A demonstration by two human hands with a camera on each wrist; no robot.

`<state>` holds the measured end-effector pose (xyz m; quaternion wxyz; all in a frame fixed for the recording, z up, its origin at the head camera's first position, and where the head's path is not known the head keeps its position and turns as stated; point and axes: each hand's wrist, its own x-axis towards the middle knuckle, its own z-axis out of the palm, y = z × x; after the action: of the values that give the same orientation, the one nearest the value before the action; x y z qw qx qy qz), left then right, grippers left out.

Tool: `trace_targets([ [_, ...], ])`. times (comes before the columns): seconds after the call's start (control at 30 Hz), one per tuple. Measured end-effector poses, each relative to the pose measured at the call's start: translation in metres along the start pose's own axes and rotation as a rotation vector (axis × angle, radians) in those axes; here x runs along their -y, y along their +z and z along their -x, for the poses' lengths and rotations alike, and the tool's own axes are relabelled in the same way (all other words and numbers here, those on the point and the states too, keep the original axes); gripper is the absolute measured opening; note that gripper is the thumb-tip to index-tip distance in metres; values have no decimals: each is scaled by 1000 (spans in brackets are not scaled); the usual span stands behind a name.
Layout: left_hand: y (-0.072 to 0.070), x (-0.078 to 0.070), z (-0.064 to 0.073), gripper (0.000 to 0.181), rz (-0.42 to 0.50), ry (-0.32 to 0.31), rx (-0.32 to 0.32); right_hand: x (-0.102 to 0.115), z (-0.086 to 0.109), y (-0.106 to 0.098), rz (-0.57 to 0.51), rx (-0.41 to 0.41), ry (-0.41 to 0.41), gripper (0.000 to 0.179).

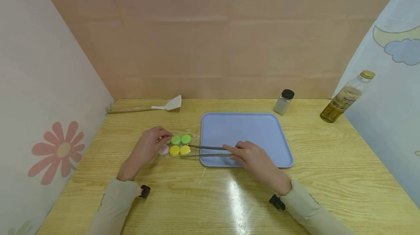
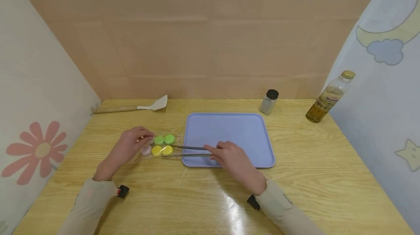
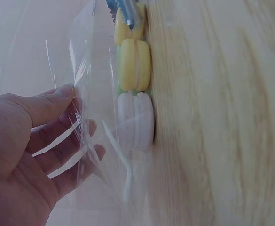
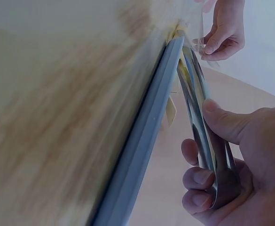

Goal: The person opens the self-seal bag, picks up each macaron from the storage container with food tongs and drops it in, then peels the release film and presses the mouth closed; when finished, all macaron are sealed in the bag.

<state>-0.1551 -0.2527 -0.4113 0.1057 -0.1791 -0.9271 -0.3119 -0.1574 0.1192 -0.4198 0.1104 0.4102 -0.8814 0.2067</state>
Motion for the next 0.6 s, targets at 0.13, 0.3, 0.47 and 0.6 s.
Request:
trace_targets([
  [0.13, 0, 0, 0, 12, 2, 5, 3, 0, 2, -3, 11, -16, 1, 42],
  [0.3, 0, 1, 0, 11, -6, -7, 2, -1, 6, -9, 17, -34, 6, 43],
  [0.47, 0, 1, 0, 11, -9, -15, 4, -3, 13, -14, 38, -77, -9, 43],
  [0.6, -1, 0, 0, 12, -5, -20, 9, -6, 21, -18, 45, -100, -23, 45],
])
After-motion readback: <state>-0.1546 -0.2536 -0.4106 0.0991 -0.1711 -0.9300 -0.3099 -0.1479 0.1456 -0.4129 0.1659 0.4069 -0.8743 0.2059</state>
